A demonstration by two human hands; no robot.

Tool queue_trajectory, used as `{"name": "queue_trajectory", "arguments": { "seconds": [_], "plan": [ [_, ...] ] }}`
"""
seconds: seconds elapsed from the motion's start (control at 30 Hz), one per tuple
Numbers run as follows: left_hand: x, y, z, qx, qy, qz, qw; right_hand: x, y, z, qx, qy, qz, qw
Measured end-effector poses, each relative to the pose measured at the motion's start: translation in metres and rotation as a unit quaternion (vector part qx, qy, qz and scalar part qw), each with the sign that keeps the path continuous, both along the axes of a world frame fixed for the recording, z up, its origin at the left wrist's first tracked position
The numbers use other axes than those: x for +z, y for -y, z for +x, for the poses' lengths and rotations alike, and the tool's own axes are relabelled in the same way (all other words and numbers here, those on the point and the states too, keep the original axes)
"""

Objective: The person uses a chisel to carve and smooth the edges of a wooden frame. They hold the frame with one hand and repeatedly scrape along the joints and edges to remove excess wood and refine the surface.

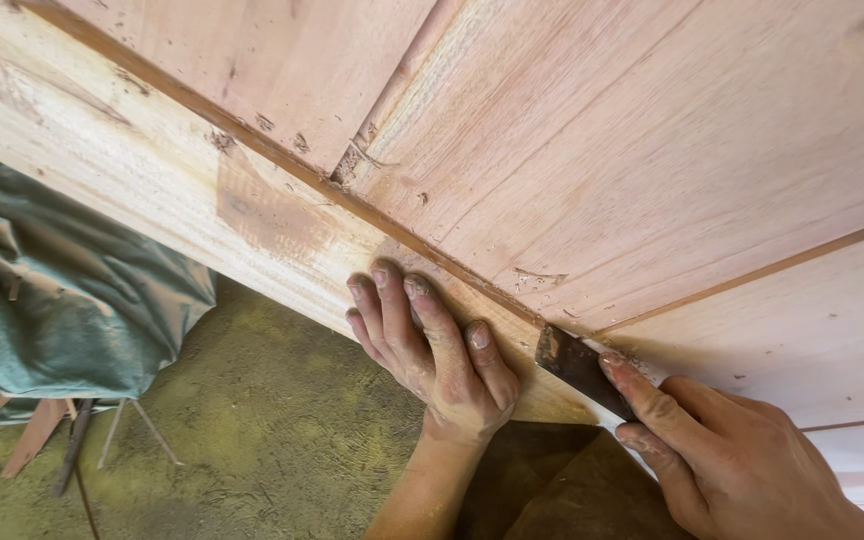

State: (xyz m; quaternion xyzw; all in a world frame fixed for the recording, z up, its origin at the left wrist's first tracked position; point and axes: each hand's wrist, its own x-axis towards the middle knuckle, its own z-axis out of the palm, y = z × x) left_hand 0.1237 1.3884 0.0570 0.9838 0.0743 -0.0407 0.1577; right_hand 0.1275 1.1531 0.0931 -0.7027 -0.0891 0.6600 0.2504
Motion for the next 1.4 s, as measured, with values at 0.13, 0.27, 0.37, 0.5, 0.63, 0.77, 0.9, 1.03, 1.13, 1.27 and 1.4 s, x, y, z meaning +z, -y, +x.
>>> {"name": "queue_trajectory", "arguments": {
  "seconds": [0.13,0.27,0.37,0.5,0.63,0.77,0.9,1.03,1.13,1.27,1.4],
  "plan": [
    [-0.001,0.001,0.001,0.004,0.013,0.0,1.0,0.001,-0.013,0.008,-0.065,0.053,0.052,0.995],
    [0.002,0.0,0.002,0.0,-0.015,-0.003,1.0,0.001,-0.021,0.018,-0.114,0.076,0.061,0.989],
    [0.004,-0.001,0.002,0.001,-0.011,-0.013,1.0,0.002,-0.021,0.023,-0.051,-0.006,0.005,0.999],
    [0.004,-0.002,0.001,0.0,-0.01,-0.012,1.0,0.003,-0.024,0.024,-0.134,0.069,0.063,0.986],
    [0.003,-0.001,0.002,-0.001,-0.01,-0.013,1.0,0.002,-0.029,0.027,-0.109,0.033,0.034,0.993],
    [0.001,-0.002,0.002,-0.001,0.006,-0.02,1.0,0.004,-0.028,0.03,-0.087,0.043,0.037,0.995],
    [0.002,-0.004,0.001,-0.008,-0.005,-0.024,1.0,0.004,-0.034,0.03,-0.144,0.07,0.068,0.985],
    [0.004,-0.006,0.002,-0.01,-0.007,-0.026,1.0,0.003,-0.037,0.034,-0.181,0.146,0.135,0.963],
    [0.005,-0.006,0.002,-0.012,-0.017,-0.026,0.999,0.006,-0.032,0.036,-0.03,0.007,-0.002,1.0],
    [0.003,-0.004,0.002,-0.012,-0.007,-0.022,1.0,0.005,-0.028,0.03,-0.078,-0.003,0.006,0.997],
    [0.001,-0.003,0.001,-0.008,-0.004,-0.025,1.0,0.006,-0.027,0.024,-0.087,0.034,0.006,0.996]
  ]
}}
